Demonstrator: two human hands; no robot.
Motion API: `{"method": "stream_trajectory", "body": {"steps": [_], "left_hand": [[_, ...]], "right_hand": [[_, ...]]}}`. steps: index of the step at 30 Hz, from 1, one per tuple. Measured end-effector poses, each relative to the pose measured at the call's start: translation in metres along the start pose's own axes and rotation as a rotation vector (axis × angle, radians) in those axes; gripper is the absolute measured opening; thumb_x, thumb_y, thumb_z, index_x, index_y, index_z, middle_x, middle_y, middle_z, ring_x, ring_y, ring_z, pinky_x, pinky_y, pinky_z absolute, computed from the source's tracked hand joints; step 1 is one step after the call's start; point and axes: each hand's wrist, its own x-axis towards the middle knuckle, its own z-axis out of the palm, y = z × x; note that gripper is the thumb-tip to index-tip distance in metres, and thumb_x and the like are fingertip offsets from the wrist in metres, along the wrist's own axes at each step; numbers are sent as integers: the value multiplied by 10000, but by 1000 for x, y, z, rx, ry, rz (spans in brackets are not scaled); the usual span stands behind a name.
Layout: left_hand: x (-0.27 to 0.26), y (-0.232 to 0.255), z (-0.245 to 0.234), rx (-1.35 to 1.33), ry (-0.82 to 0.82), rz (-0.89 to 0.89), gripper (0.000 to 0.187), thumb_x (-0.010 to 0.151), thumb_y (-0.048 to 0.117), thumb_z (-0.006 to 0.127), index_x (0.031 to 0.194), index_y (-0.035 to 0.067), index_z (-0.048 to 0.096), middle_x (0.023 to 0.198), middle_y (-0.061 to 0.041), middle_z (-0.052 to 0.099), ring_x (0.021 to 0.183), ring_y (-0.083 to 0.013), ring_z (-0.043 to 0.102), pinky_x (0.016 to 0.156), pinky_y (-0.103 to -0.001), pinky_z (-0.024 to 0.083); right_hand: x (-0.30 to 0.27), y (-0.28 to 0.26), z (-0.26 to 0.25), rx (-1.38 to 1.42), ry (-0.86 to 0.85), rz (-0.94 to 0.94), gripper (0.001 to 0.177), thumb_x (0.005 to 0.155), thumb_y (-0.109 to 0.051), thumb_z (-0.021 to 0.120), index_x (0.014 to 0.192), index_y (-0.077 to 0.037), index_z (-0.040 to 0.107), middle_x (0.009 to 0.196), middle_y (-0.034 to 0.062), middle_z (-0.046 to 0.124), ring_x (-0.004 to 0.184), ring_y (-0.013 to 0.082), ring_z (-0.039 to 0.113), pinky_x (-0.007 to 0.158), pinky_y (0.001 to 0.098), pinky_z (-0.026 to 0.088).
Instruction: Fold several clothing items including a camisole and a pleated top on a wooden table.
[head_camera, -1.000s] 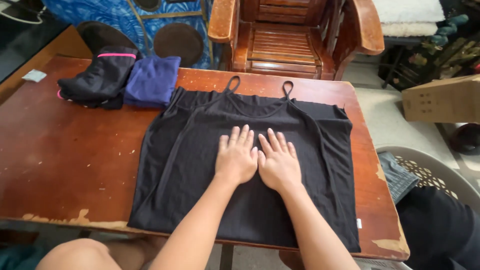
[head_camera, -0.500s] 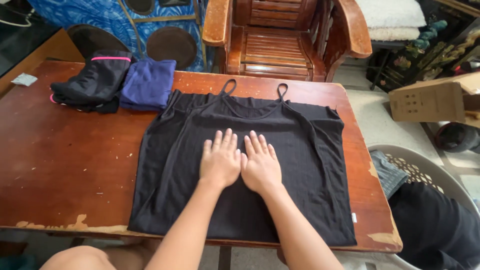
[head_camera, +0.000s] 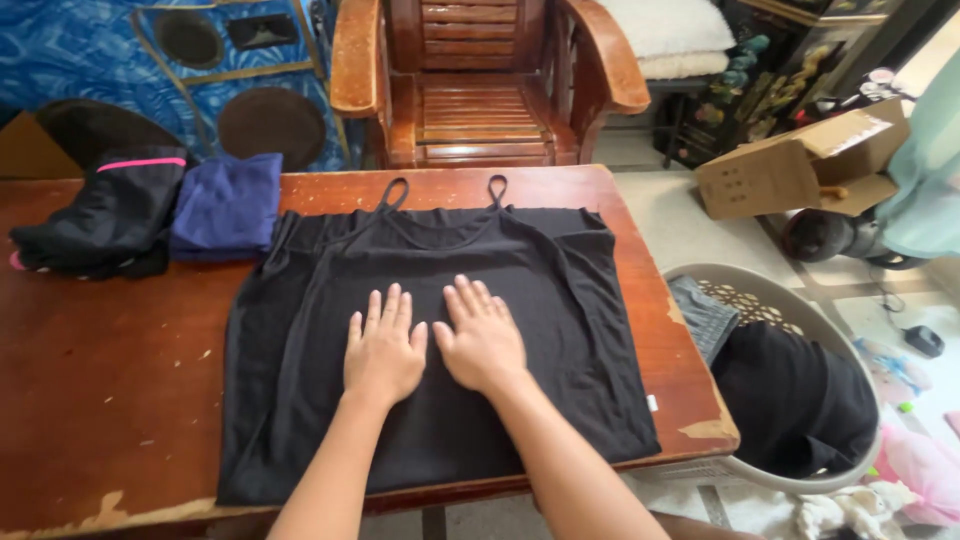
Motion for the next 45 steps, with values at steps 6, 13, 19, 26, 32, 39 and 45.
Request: {"method": "stream_trajectory", "body": {"steps": [6,13,19,26,32,39,45], "left_hand": [[-16,-68,-17,-6,10,-87,653,994,473,388,1544,121,381,1656,-61,270,1514,-283,242,1188,-532,192],[-52,-14,-48,102,55,-129,648,996,443,493,1444,-25,489,1606,-249,376,1472,-467,342,1195,-570,278],[-82,28,-33,-104,77,82,740,955,506,488,1507,19,414,1624,-172,316,1504,-372,260,1198,-554,198],[-87,-58,-56,9,-93,-152,778,972,609,383,1575,127,292,1673,-42,193,1536,-256,158,1208,-497,144],[-95,-75,-59,1,-76,-201,767,974,600,386,1580,137,302,1679,-12,211,1540,-260,168,1218,-489,145],[-107,-93,-53,-1,-54,-198,757,985,595,374,1584,136,304,1684,-35,211,1542,-278,163,1220,-489,146],[-125,-95,-67,11,-171,-268,742,984,608,340,1599,204,250,1690,-23,144,1550,-266,97,1226,-502,98]], "right_hand": [[-17,63,-45,-264,7,46,647,973,-459,504,1463,-37,502,1590,176,411,1479,344,363,1191,469,299],[-16,67,-11,-266,-27,143,706,1000,-466,444,1531,-6,381,1642,193,263,1508,356,243,1195,472,200],[-7,19,-4,-161,-79,-3,697,980,-490,444,1536,-73,401,1646,131,290,1515,311,264,1197,468,210],[0,107,-40,-319,-47,96,706,1026,-534,436,1574,-90,428,1676,124,341,1545,294,318,1254,419,257],[-33,138,-61,-230,-35,259,728,987,-563,404,1583,-150,343,1676,98,241,1529,283,208,1207,439,168],[-72,162,-77,-229,-65,250,704,996,-562,374,1591,-186,344,1691,73,243,1557,257,201,1237,436,165],[-91,153,-82,-295,-68,229,701,997,-551,352,1585,-170,331,1677,90,235,1539,289,188,1201,474,153]]}}
